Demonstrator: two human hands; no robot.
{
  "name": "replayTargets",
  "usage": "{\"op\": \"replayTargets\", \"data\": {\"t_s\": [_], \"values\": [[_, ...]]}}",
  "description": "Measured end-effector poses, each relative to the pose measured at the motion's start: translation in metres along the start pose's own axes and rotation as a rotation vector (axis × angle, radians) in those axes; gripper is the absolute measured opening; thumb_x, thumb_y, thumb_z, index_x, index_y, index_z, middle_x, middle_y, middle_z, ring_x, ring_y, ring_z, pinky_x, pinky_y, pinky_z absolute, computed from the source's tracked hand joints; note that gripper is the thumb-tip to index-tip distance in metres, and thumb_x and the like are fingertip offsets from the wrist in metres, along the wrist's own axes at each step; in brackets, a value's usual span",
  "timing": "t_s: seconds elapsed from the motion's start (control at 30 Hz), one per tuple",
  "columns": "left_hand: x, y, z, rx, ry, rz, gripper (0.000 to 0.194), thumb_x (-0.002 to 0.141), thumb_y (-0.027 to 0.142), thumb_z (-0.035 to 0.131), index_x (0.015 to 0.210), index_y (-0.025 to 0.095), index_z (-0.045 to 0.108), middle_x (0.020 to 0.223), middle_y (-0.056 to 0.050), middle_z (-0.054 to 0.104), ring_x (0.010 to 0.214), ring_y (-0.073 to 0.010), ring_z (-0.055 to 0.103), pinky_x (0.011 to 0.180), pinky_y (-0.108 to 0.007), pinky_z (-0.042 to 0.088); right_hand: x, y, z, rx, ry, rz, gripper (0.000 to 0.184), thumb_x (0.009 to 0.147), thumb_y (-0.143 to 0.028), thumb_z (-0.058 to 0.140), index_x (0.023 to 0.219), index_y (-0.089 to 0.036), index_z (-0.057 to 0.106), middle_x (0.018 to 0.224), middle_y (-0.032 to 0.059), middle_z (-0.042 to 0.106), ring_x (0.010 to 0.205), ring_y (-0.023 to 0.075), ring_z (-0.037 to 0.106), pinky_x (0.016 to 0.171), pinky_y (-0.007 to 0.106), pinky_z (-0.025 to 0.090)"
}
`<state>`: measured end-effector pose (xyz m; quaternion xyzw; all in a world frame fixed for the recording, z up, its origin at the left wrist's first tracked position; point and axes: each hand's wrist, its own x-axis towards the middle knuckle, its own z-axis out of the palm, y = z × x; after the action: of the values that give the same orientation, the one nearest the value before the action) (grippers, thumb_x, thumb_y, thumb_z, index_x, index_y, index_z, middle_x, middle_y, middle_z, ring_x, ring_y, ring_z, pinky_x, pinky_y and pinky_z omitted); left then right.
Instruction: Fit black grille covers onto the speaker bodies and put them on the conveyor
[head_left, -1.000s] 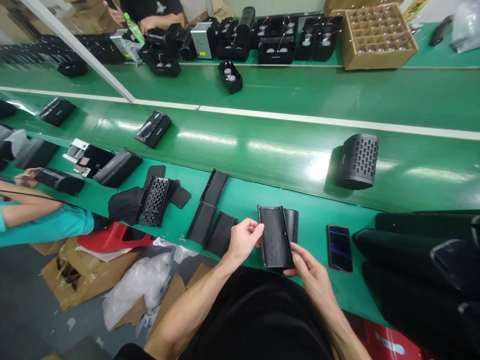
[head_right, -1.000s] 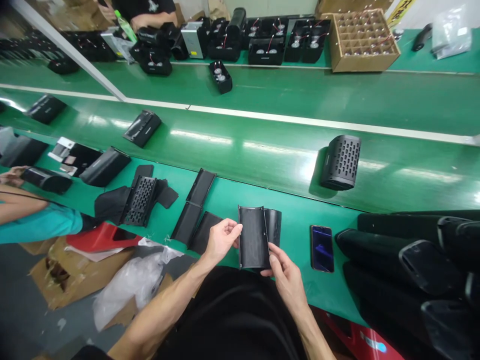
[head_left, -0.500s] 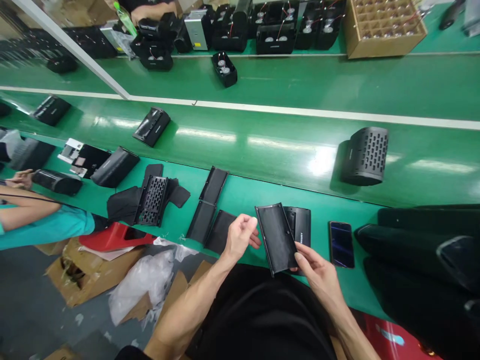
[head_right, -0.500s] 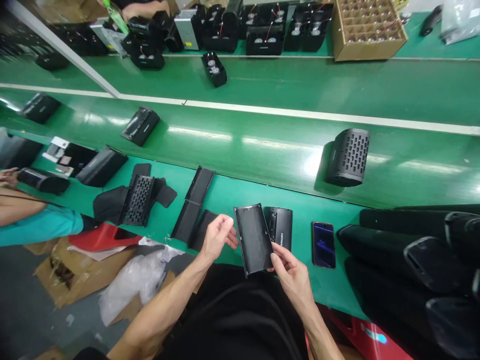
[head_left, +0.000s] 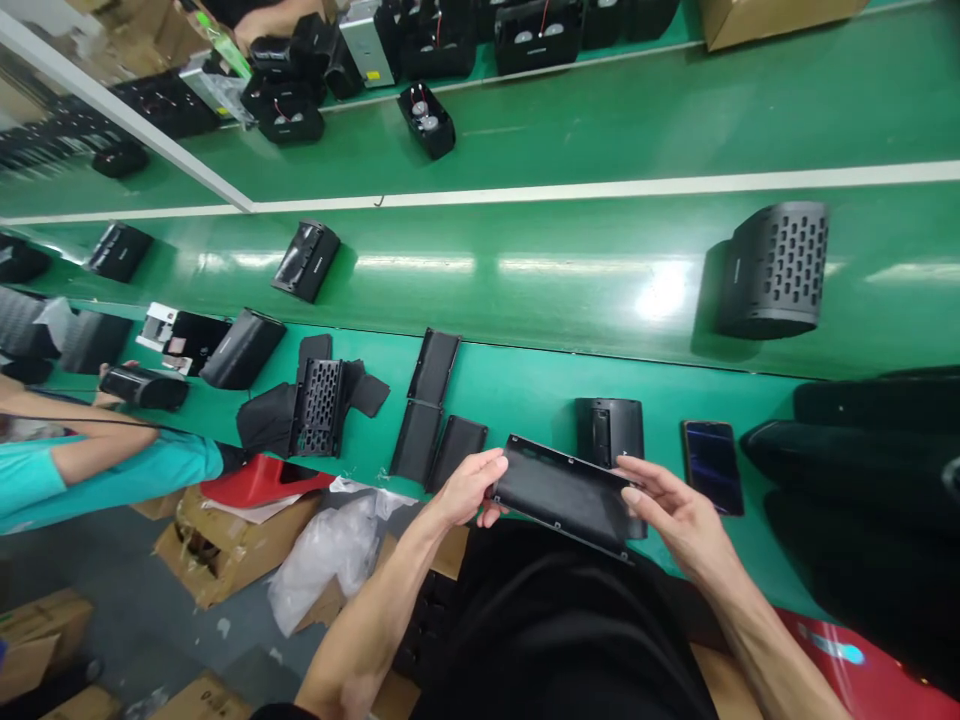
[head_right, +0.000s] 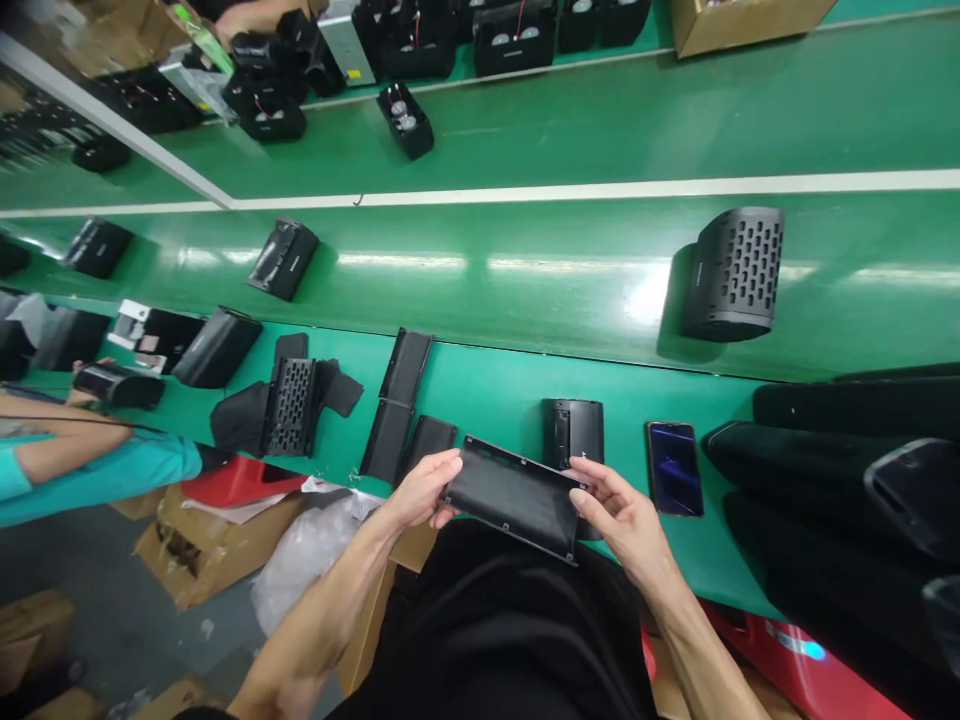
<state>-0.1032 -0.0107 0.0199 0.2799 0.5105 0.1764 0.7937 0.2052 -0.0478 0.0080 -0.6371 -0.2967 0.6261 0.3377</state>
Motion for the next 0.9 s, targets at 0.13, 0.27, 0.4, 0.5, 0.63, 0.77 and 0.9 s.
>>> {"op": "replayTargets", "data": {"t_s": [0.13, 0.27, 0.4, 0.5, 0.63, 0.77, 0.9], "values": [[-0.005, -0.018, 0.005, -0.07, 0.057, 0.033, 0.058, 0.087, 0.075, 0.064, 0.096, 0.019, 0.051, 0.057, 0.003, 0.063, 0.031, -0.0088, 0.05, 0.03, -0.016, 0.027, 0.002, 0.006, 0.004, 0.098, -0.003, 0.085, 0.063, 0.069, -0.056, 0.093, 0.12, -0.023, 0.078, 0.09, 0.0057, 0.073, 0.083, 0.0205, 0.062, 0.066, 0.028, 0.051], [-0.005, -0.027, 0.01, -0.098, 0.088, 0.047, 0.058, 0.088, 0.074, 0.064, 0.099, 0.018, 0.05, 0.055, 0.005, 0.061, 0.032, -0.0082, 0.049, 0.033, -0.016, 0.026, 0.003, 0.014, 0.005, 0.161, -0.067, 0.121, 0.059, 0.076, -0.06, 0.087, 0.12, -0.023, 0.074, 0.085, 0.0017, 0.068, 0.064, 0.014, 0.053, 0.058, 0.026, 0.046], [-0.005, -0.027, 0.009, -0.092, 0.072, 0.033, 0.061, 0.087, 0.076, 0.063, 0.1, 0.018, 0.049, 0.056, 0.004, 0.062, 0.032, -0.0093, 0.05, 0.033, -0.017, 0.028, 0.004, 0.02, 0.004, 0.148, -0.071, 0.117, 0.054, 0.08, -0.061, 0.084, 0.114, -0.02, 0.072, 0.073, -0.0022, 0.061, 0.054, 0.0115, 0.048, 0.052, 0.025, 0.041], [-0.006, -0.026, 0.006, -0.045, 0.051, 0.002, 0.059, 0.089, 0.073, 0.063, 0.104, 0.018, 0.051, 0.058, 0.003, 0.065, 0.033, -0.0092, 0.051, 0.033, -0.017, 0.027, 0.005, 0.019, 0.003, 0.121, -0.054, 0.099, 0.054, 0.08, -0.062, 0.083, 0.11, -0.02, 0.072, 0.07, -0.0034, 0.059, 0.051, 0.0104, 0.047, 0.05, 0.025, 0.039], [-0.006, -0.027, 0.003, 0.012, 0.016, 0.001, 0.053, 0.09, 0.067, 0.066, 0.108, 0.018, 0.053, 0.056, 0.005, 0.063, 0.031, -0.0066, 0.045, 0.032, -0.016, 0.026, 0.007, 0.014, 0.004, 0.086, -0.015, 0.084, 0.057, 0.075, -0.067, 0.085, 0.104, -0.019, 0.072, 0.073, -0.0027, 0.061, 0.049, 0.0093, 0.047, 0.049, 0.025, 0.038], [-0.006, -0.028, 0.003, 0.031, 0.002, 0.005, 0.053, 0.091, 0.066, 0.065, 0.11, 0.019, 0.053, 0.058, 0.005, 0.063, 0.032, -0.0062, 0.046, 0.032, -0.015, 0.028, 0.007, 0.01, 0.006, 0.07, 0.011, 0.095, 0.059, 0.072, -0.068, 0.085, 0.101, -0.018, 0.073, 0.067, -0.0043, 0.057, 0.046, 0.0087, 0.045, 0.046, 0.025, 0.033], [-0.008, -0.025, 0.003, 0.055, -0.001, 0.002, 0.055, 0.09, 0.069, 0.066, 0.106, 0.019, 0.05, 0.061, 0.005, 0.064, 0.035, -0.0057, 0.049, 0.034, -0.014, 0.03, 0.008, 0.011, 0.007, 0.081, 0.009, 0.107, 0.06, 0.073, -0.068, 0.084, 0.101, -0.017, 0.073, 0.064, -0.0047, 0.056, 0.046, 0.008, 0.042, 0.045, 0.024, 0.031]]}}
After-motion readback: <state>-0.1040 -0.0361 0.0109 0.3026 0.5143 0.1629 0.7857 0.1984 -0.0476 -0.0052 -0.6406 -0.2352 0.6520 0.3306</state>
